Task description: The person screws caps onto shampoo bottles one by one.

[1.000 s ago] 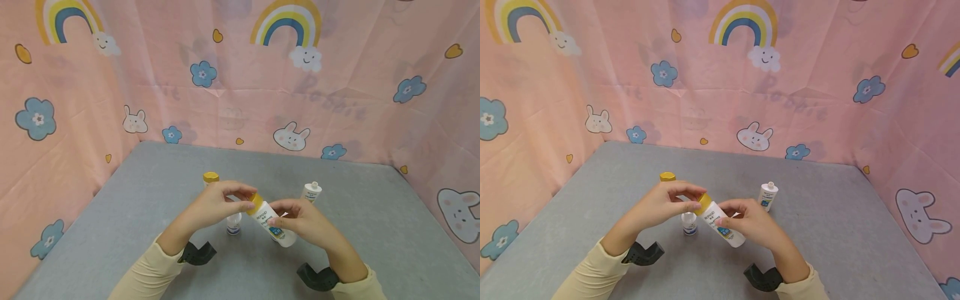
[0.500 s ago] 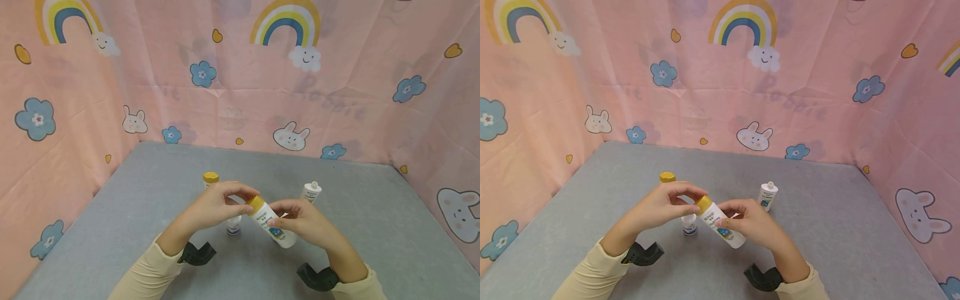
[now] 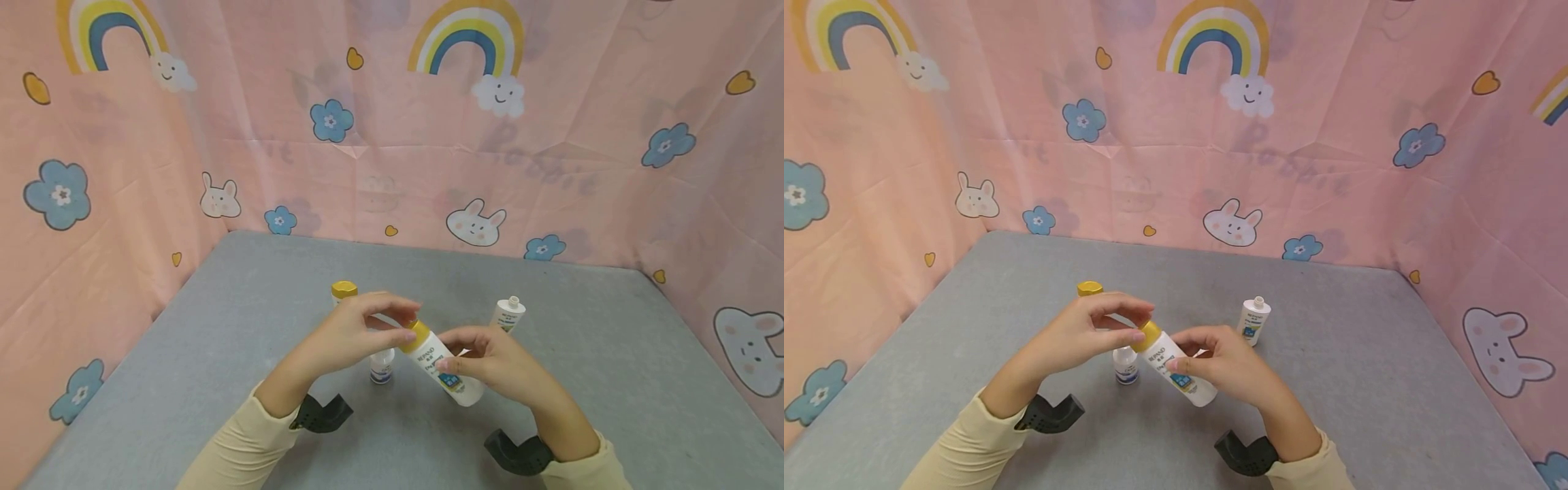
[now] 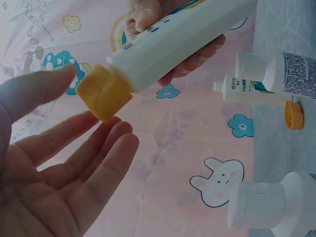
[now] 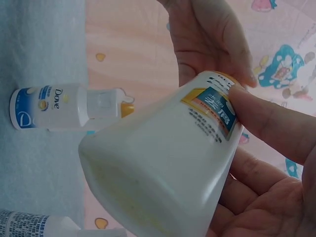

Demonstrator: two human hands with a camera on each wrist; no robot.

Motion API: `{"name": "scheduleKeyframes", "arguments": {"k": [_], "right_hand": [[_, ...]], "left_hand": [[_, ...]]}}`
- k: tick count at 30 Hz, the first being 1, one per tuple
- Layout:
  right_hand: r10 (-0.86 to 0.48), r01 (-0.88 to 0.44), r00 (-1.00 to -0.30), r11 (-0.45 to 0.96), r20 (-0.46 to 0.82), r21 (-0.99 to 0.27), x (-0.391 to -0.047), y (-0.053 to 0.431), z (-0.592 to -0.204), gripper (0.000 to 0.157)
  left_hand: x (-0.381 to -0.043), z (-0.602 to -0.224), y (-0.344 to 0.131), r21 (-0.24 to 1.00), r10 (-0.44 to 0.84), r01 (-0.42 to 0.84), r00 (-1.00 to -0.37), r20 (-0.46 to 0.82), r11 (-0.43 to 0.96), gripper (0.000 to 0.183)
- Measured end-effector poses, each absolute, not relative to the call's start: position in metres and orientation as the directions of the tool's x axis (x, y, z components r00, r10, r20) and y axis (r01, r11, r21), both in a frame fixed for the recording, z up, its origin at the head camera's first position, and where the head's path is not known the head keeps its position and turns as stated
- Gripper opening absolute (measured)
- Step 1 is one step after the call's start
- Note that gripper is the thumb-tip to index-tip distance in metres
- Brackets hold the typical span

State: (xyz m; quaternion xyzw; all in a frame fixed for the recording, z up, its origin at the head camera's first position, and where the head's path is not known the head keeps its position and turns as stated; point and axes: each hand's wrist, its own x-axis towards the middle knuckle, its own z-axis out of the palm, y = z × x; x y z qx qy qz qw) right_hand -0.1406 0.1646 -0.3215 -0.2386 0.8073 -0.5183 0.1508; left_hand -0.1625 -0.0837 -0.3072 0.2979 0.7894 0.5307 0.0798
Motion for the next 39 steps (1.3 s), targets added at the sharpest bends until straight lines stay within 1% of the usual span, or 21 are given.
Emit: {"name": "scheduleKeyframes", "arguments": {"k": [6, 19, 22, 26, 28, 31, 33, 36, 39], "right_hand": [[-0.531, -0.212, -0.847, 0.368, -0.018, -0.905, -0.1395, 0.1643, -0.321, 0.031], [-0.542, -0.224, -0.84, 0.345, 0.001, -0.912, -0.1407, 0.1652, -0.3225, 0.03], [-0.546, -0.225, -0.838, 0.331, 0.009, -0.916, -0.1409, 0.1654, -0.3224, 0.031], [-0.55, -0.226, -0.835, 0.309, 0.019, -0.924, -0.1404, 0.1657, -0.3214, 0.032], [-0.55, -0.221, -0.835, 0.303, 0.019, -0.927, -0.1401, 0.1654, -0.3211, 0.032], [-0.544, -0.215, -0.839, 0.306, 0.015, -0.927, -0.14, 0.1645, -0.3212, 0.033], [-0.541, -0.214, -0.841, 0.312, 0.012, -0.926, -0.1402, 0.1644, -0.3216, 0.033], [-0.531, -0.21, -0.847, 0.329, 0.004, -0.921, -0.1407, 0.1643, -0.3222, 0.032], [-0.531, -0.213, -0.847, 0.331, 0.005, -0.919, -0.141, 0.1643, -0.3225, 0.032]], "left_hand": [[-0.1618, -0.3068, -0.0832, 0.873, 0.546, 0.383, -0.82, 0.172, 0.301, 0.023], [-0.1627, -0.3054, -0.086, 0.858, 0.624, 0.465, -0.743, 0.243, 0.219, 0.024], [-0.1615, -0.3038, -0.0873, 0.854, 0.632, 0.472, -0.735, 0.244, 0.22, 0.032], [-0.1609, -0.3023, -0.089, 0.855, 0.596, 0.461, -0.764, 0.246, 0.238, 0.047], [-0.1611, -0.3024, -0.089, 0.861, 0.56, 0.436, -0.796, 0.232, 0.262, 0.049], [-0.1614, -0.3037, -0.0876, 0.869, 0.507, 0.374, -0.844, 0.174, 0.324, 0.044], [-0.1617, -0.3053, -0.0862, 0.866, 0.484, 0.336, -0.865, 0.129, 0.37, 0.039], [-0.162, -0.3071, -0.0843, 0.861, 0.473, 0.3, -0.877, 0.08, 0.41, 0.031], [-0.1622, -0.3079, -0.0841, 0.872, 0.485, 0.289, -0.872, 0.069, 0.395, 0.027]]}}
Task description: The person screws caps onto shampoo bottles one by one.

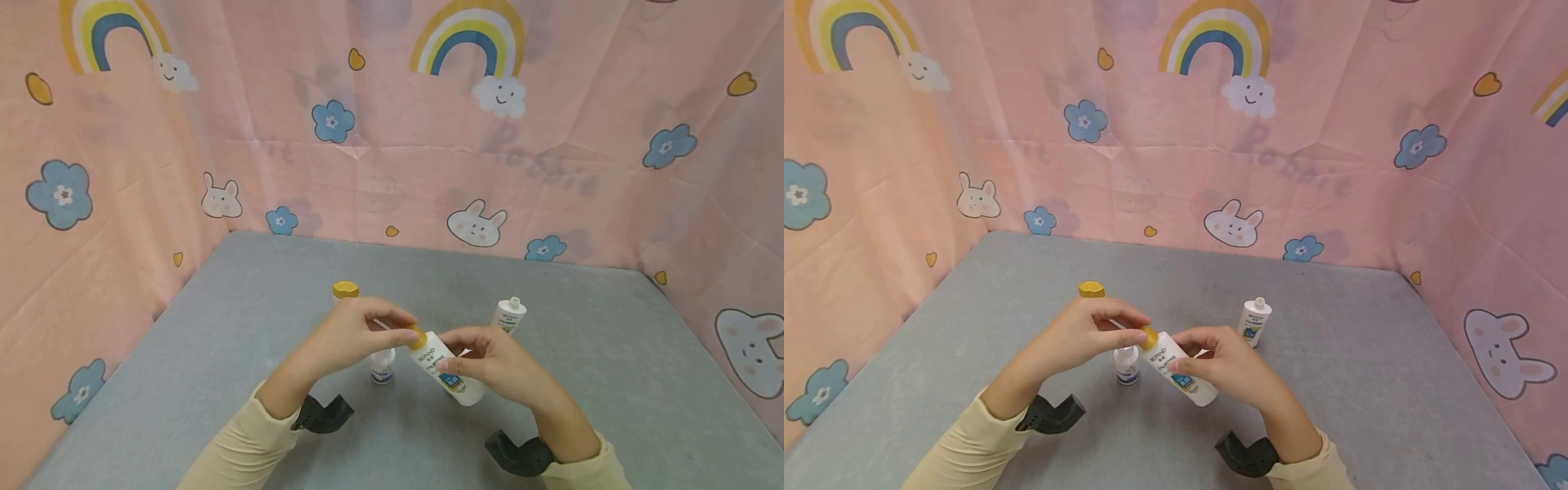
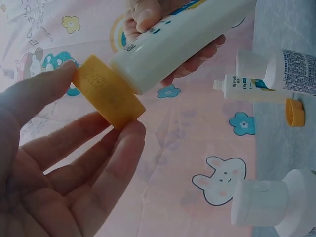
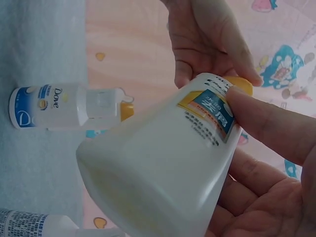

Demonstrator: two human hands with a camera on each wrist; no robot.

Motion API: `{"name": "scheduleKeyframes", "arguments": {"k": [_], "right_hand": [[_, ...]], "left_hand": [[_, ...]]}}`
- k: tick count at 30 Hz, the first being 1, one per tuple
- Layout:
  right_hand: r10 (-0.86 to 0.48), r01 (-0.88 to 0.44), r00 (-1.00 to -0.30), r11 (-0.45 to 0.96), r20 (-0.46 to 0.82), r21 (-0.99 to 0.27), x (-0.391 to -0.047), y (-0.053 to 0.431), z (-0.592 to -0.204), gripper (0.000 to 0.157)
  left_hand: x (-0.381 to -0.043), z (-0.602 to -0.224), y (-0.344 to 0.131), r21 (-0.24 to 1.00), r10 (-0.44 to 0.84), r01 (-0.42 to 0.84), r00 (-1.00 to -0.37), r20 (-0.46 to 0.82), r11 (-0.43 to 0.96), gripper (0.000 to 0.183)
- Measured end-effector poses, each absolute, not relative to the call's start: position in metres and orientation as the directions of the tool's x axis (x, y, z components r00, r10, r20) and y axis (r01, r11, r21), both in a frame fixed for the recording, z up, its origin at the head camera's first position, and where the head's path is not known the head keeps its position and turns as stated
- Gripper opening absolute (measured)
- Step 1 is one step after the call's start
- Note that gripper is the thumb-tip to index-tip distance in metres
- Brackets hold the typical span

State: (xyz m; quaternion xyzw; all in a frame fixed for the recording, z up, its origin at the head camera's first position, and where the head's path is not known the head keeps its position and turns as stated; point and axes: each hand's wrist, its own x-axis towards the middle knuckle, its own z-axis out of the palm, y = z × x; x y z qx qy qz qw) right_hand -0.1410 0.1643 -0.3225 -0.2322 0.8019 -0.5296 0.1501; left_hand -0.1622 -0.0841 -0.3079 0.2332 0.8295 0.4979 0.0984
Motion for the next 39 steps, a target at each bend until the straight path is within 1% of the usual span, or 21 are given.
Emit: {"name": "scheduleKeyframes", "arguments": {"k": [3, 9, 15, 17, 20, 23, 26, 29, 33, 39], "right_hand": [[-0.541, -0.224, -0.841, 0.322, 0.015, -0.92, -0.1406, 0.1649, -0.3225, 0.032], [-0.546, -0.213, -0.837, 0.326, 0.0, -0.921, -0.1415, 0.166, -0.3227, 0.031], [-0.552, -0.213, -0.834, 0.329, -0.005, -0.92, -0.1416, 0.1668, -0.323, 0.032], [-0.553, -0.213, -0.833, 0.33, -0.006, -0.92, -0.1416, 0.1666, -0.3228, 0.031], [-0.552, -0.215, -0.834, 0.33, -0.003, -0.919, -0.1414, 0.1665, -0.3227, 0.031], [-0.546, -0.212, -0.838, 0.331, -0.004, -0.92, -0.1411, 0.1663, -0.3226, 0.031], [-0.544, -0.213, -0.839, 0.331, -0.001, -0.919, -0.1411, 0.1657, -0.3228, 0.031], [-0.539, -0.213, -0.842, 0.338, -0.003, -0.917, -0.1412, 0.165, -0.3231, 0.031], [-0.539, -0.215, -0.842, 0.343, -0.004, -0.915, -0.141, 0.1653, -0.323, 0.031], [-0.538, -0.202, -0.843, 0.348, -0.018, -0.915, -0.1408, 0.1651, -0.3225, 0.031]], "left_hand": [[-0.162, -0.3074, -0.0847, 0.881, 0.51, 0.301, -0.856, 0.081, 0.364, 0.028], [-0.162, -0.3046, -0.0869, 0.875, 0.58, 0.374, -0.802, 0.14, 0.306, 0.032], [-0.1613, -0.3032, -0.0881, 0.883, 0.61, 0.381, -0.779, 0.146, 0.275, 0.034], [-0.161, -0.3027, -0.0889, 0.887, 0.617, 0.374, -0.775, 0.139, 0.27, 0.037], [-0.1607, -0.3018, -0.0896, 0.895, 0.61, 0.356, -0.782, 0.127, 0.27, 0.047], [-0.1609, -0.3015, -0.0898, 0.904, 0.573, 0.32, -0.812, 0.109, 0.282, 0.053], [-0.1612, -0.302, -0.0885, 0.895, 0.525, 0.299, -0.847, 0.089, 0.331, 0.046], [-0.1618, -0.3033, -0.0866, 0.872, 0.505, 0.296, -0.861, 0.067, 0.389, 0.038], [-0.1618, -0.3041, -0.0847, 0.863, 0.515, 0.301, -0.855, 0.056, 0.405, 0.033], [-0.1603, -0.3026, -0.0845, 0.867, 0.546, 0.322, -0.835, 0.071, 0.379, 0.035]]}}
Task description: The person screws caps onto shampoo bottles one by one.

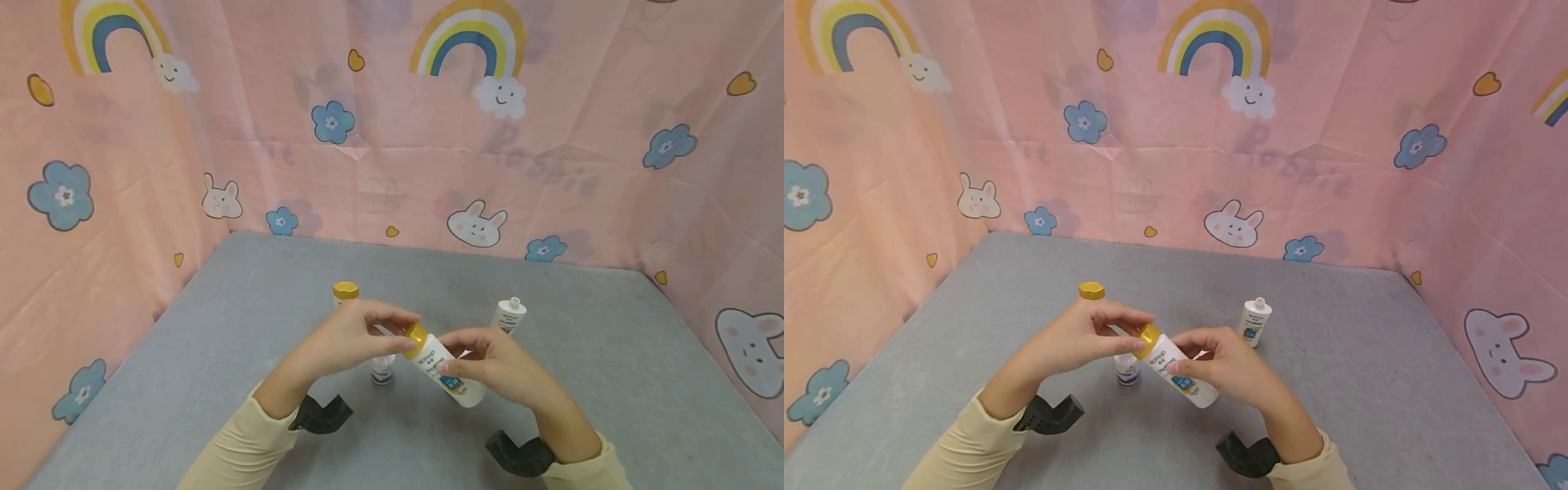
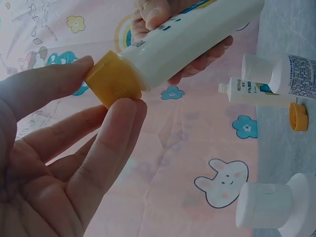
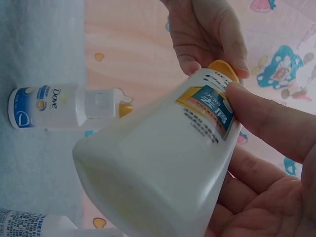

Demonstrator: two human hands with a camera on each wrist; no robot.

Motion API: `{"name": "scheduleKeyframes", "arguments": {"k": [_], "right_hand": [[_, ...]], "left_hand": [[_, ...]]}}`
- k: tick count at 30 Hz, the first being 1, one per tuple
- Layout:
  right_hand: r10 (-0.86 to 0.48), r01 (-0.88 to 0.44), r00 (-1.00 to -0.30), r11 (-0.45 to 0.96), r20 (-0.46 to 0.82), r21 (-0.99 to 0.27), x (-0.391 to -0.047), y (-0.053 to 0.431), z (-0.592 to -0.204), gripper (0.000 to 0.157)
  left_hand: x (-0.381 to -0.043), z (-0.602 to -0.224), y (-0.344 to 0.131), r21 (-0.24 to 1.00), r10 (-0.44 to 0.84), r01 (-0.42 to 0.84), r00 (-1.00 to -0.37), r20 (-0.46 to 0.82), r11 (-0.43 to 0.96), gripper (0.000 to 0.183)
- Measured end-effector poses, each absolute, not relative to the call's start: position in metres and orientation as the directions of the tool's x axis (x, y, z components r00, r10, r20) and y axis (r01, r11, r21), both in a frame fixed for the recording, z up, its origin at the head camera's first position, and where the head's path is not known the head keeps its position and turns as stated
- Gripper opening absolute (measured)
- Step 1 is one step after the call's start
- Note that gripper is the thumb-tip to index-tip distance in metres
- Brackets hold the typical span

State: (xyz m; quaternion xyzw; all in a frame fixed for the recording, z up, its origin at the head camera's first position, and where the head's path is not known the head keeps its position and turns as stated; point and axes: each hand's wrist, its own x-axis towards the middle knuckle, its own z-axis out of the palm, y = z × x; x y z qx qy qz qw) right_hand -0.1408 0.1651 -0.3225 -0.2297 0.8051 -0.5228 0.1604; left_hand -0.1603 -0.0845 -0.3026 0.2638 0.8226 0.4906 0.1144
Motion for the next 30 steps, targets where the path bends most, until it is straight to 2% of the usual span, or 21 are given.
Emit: {"name": "scheduleKeyframes", "arguments": {"k": [12, 16, 22, 30], "right_hand": [[-0.558, -0.205, -0.83, 0.338, -0.02, -0.918, -0.1409, 0.1655, -0.3223, 0.032], [-0.562, -0.216, -0.827, 0.335, -0.01, -0.917, -0.1409, 0.1654, -0.3227, 0.031], [-0.546, -0.204, -0.837, 0.364, -0.031, -0.909, -0.1398, 0.1638, -0.3217, 0.032], [-0.539, -0.199, -0.841, 0.378, -0.04, -0.904, -0.1394, 0.1638, -0.3217, 0.032]], "left_hand": [[-0.1591, -0.3019, -0.0878, 0.895, 0.599, 0.342, -0.793, 0.11, 0.288, 0.042], [-0.1598, -0.3024, -0.0889, 0.897, 0.582, 0.346, -0.803, 0.13, 0.276, 0.048], [-0.1605, -0.3031, -0.0872, 0.868, 0.541, 0.351, -0.832, 0.118, 0.35, 0.034], [-0.1605, -0.3051, -0.0845, 0.871, 0.574, 0.366, -0.81, 0.124, 0.328, 0.025]]}}
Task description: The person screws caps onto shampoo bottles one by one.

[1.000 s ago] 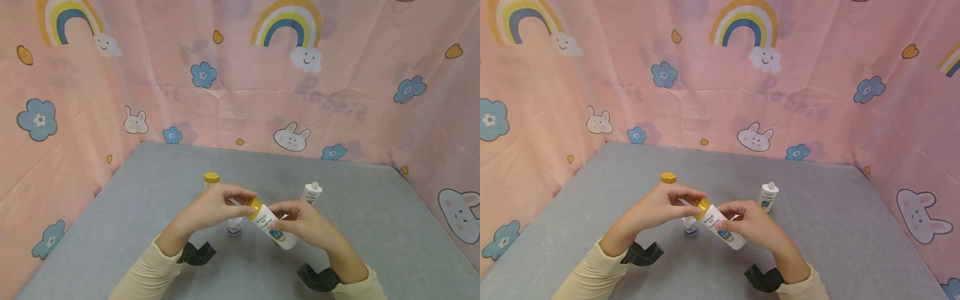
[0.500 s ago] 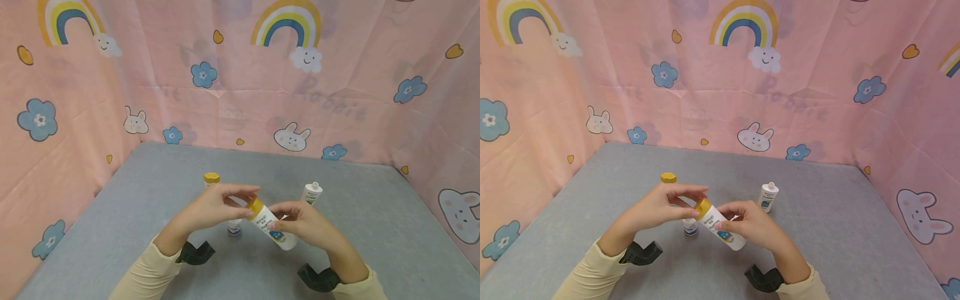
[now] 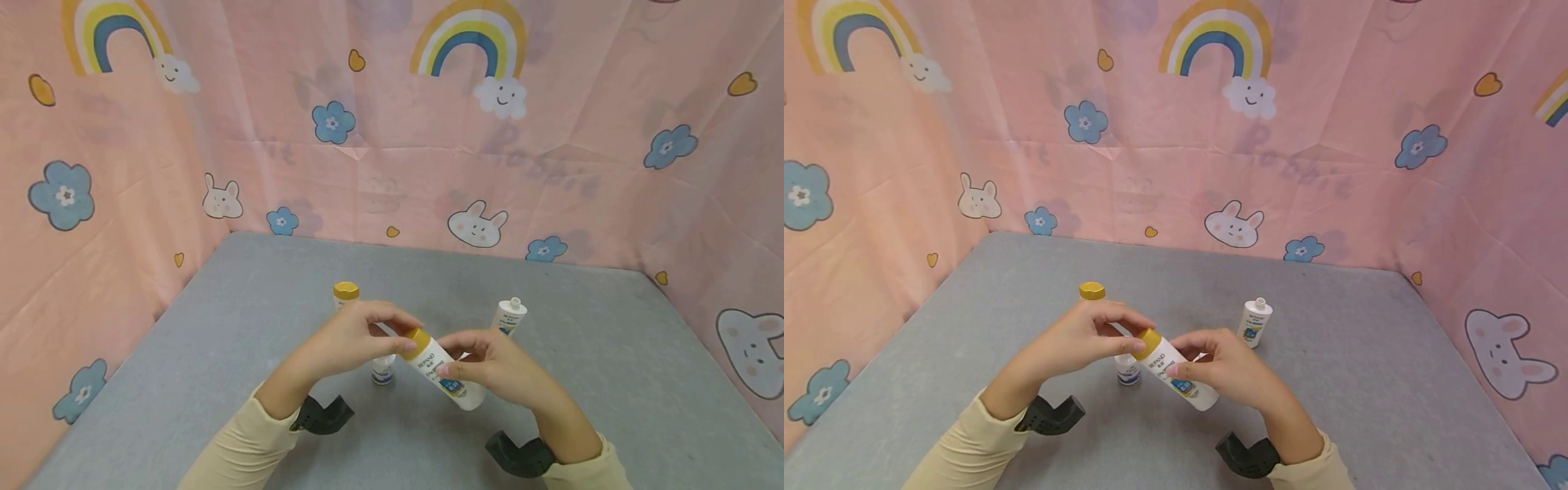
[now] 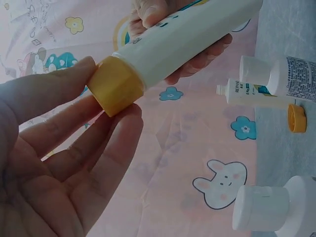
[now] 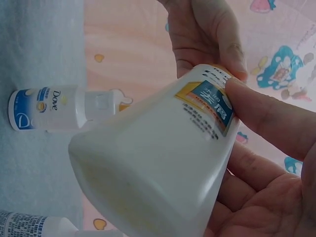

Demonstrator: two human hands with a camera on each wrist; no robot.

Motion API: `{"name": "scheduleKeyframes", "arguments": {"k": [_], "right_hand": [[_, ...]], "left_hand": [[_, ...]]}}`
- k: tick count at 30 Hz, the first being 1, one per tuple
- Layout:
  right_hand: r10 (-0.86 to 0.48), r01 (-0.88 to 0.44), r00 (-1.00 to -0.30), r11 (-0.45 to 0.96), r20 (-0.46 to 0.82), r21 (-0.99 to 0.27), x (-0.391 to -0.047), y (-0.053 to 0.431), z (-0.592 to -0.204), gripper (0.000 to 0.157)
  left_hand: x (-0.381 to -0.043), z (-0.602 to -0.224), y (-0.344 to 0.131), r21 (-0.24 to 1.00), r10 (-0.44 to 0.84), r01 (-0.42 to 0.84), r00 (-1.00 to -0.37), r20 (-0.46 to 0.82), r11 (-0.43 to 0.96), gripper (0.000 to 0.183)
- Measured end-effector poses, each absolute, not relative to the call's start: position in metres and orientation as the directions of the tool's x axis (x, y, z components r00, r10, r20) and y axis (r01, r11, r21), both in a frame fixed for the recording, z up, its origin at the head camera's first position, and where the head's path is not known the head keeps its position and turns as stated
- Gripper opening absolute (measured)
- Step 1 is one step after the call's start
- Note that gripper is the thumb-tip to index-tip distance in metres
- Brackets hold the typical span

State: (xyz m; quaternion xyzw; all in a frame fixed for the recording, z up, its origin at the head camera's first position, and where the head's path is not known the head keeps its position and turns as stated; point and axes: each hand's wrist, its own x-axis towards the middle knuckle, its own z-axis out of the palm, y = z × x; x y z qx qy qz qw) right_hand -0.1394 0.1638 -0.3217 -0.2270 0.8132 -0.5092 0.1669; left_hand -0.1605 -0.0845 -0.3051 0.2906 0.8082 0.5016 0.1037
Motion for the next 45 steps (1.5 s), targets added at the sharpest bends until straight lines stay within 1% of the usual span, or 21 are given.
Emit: {"name": "scheduleKeyframes", "arguments": {"k": [11, 14, 18, 21, 26, 30, 34, 36, 38, 42, 45], "right_hand": [[-0.555, -0.208, -0.831, 0.371, -0.036, -0.905, -0.1391, 0.1647, -0.3211, 0.032], [-0.56, -0.212, -0.828, 0.361, -0.03, -0.908, -0.1391, 0.1648, -0.3214, 0.032], [-0.562, -0.214, -0.827, 0.343, -0.018, -0.915, -0.14, 0.1646, -0.3223, 0.032], [-0.561, -0.204, -0.828, 0.341, -0.024, -0.918, -0.1401, 0.1644, -0.3222, 0.033], [-0.555, -0.196, -0.831, 0.353, -0.036, -0.915, -0.1397, 0.1641, -0.3216, 0.032], [-0.558, -0.208, -0.829, 0.356, -0.029, -0.911, -0.1397, 0.1649, -0.3215, 0.032], [-0.566, -0.219, -0.824, 0.352, -0.021, -0.91, -0.1401, 0.1655, -0.3216, 0.032], [-0.568, -0.218, -0.823, 0.347, -0.02, -0.912, -0.1404, 0.1656, -0.3218, 0.032], [-0.569, -0.215, -0.822, 0.336, -0.016, -0.917, -0.1405, 0.1658, -0.3221, 0.032], [-0.569, -0.217, -0.822, 0.323, -0.006, -0.921, -0.1398, 0.1661, -0.322, 0.033], [-0.566, -0.211, -0.824, 0.328, -0.013, -0.921, -0.1396, 0.1659, -0.322, 0.033]], "left_hand": [[-0.1598, -0.303, -0.0861, 0.866, 0.632, 0.425, -0.754, 0.179, 0.262, 0.027], [-0.1596, -0.3024, -0.0877, 0.862, 0.639, 0.439, -0.745, 0.192, 0.254, 0.035], [-0.1598, -0.302, -0.0898, 0.844, 0.606, 0.46, -0.765, 0.219, 0.275, 0.046], [-0.1598, -0.3017, -0.0894, 0.834, 0.589, 0.463, -0.777, 0.22, 0.3, 0.039], [-0.1586, -0.3017, -0.087, 0.847, 0.609, 0.44, -0.771, 0.187, 0.297, 0.027], [-0.1587, -0.3024, -0.0869, 0.854, 0.623, 0.445, -0.757, 0.198, 0.269, 0.025], [-0.1587, -0.3017, -0.0877, 0.843, 0.636, 0.461, -0.746, 0.199, 0.277, 0.025], [-0.1587, -0.3017, -0.0886, 0.837, 0.643, 0.469, -0.74, 0.198, 0.282, 0.029], [-0.1587, -0.3019, -0.09, 0.839, 0.643, 0.461, -0.743, 0.187, 0.289, 0.038], [-0.1589, -0.3021, -0.091, 0.845, 0.608, 0.435, -0.775, 0.174, 0.312, 0.058], [-0.159, -0.3025, -0.0894, 0.851, 0.571, 0.41, -0.804, 0.167, 0.329, 0.057]]}}
